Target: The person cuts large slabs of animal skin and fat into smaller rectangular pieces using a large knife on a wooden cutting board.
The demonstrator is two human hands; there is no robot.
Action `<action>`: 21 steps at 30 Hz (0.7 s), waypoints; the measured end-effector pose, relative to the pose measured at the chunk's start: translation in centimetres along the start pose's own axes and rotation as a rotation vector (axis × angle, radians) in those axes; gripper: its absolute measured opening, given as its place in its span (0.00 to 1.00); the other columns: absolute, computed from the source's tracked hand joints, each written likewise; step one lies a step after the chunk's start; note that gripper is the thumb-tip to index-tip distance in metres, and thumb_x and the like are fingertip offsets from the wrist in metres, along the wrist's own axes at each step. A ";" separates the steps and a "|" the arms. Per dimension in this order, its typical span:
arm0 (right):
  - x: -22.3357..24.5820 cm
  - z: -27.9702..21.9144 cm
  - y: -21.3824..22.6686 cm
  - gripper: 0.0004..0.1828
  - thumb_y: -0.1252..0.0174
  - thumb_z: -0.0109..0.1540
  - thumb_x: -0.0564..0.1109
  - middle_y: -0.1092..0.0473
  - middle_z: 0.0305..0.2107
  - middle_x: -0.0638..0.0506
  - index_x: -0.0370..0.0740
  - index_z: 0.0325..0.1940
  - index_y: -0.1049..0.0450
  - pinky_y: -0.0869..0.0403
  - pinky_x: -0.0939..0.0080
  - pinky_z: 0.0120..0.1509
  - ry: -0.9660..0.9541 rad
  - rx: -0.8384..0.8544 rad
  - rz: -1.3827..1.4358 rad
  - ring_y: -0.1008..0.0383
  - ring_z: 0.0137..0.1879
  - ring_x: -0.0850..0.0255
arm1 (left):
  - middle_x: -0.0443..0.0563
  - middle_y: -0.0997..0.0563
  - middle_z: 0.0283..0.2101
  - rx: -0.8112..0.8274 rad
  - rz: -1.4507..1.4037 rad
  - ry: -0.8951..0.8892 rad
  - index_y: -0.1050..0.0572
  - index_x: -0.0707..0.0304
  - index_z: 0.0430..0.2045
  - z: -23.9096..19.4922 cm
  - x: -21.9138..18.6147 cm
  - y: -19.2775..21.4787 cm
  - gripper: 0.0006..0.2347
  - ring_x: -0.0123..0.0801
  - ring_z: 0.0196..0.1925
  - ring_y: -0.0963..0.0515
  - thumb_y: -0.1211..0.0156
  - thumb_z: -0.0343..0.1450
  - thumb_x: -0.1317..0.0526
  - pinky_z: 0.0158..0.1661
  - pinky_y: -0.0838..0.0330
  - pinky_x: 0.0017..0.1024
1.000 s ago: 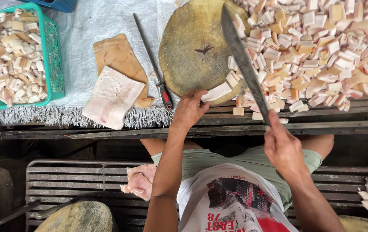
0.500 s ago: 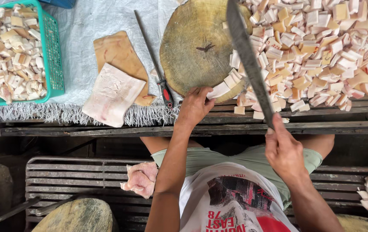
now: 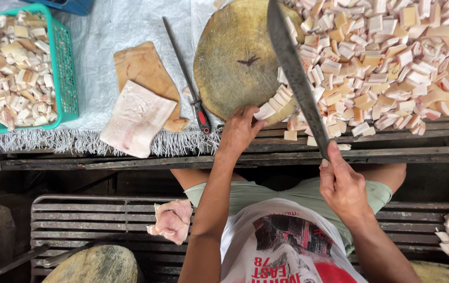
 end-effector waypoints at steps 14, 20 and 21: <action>-0.6 0.5 -4.7 0.35 0.45 0.63 0.37 0.25 0.34 0.31 0.46 0.75 0.39 0.24 0.42 0.40 -0.078 0.232 -0.030 0.22 0.36 0.36 | 0.55 0.20 0.40 -0.121 0.033 -0.056 0.21 0.62 0.33 -0.3 -1.0 2.7 0.08 0.53 0.47 0.22 0.30 0.67 0.59 0.49 0.28 0.47; 1.5 2.5 -8.4 0.34 0.44 0.64 0.38 0.27 0.27 0.32 0.48 0.75 0.38 0.24 0.45 0.36 -0.071 0.326 0.029 0.23 0.28 0.40 | 0.57 0.19 0.39 -0.383 -0.121 0.025 0.23 0.65 0.33 -1.5 0.6 8.9 0.04 0.52 0.44 0.20 0.34 0.69 0.66 0.45 0.26 0.44; 2.0 2.7 -9.6 0.33 0.45 0.64 0.38 0.27 0.24 0.32 0.49 0.75 0.37 0.25 0.46 0.36 -0.087 0.372 0.034 0.23 0.27 0.42 | 0.57 0.19 0.38 -0.409 -0.123 0.062 0.23 0.65 0.33 -2.3 1.4 10.0 0.04 0.52 0.43 0.20 0.34 0.69 0.67 0.44 0.26 0.44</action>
Point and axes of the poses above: each hand's wrist, its own z-axis towards the middle knuckle, its own y-axis out of the back of the hand, x = y × z, the point moved 10 cm from there along z, towards the middle knuckle
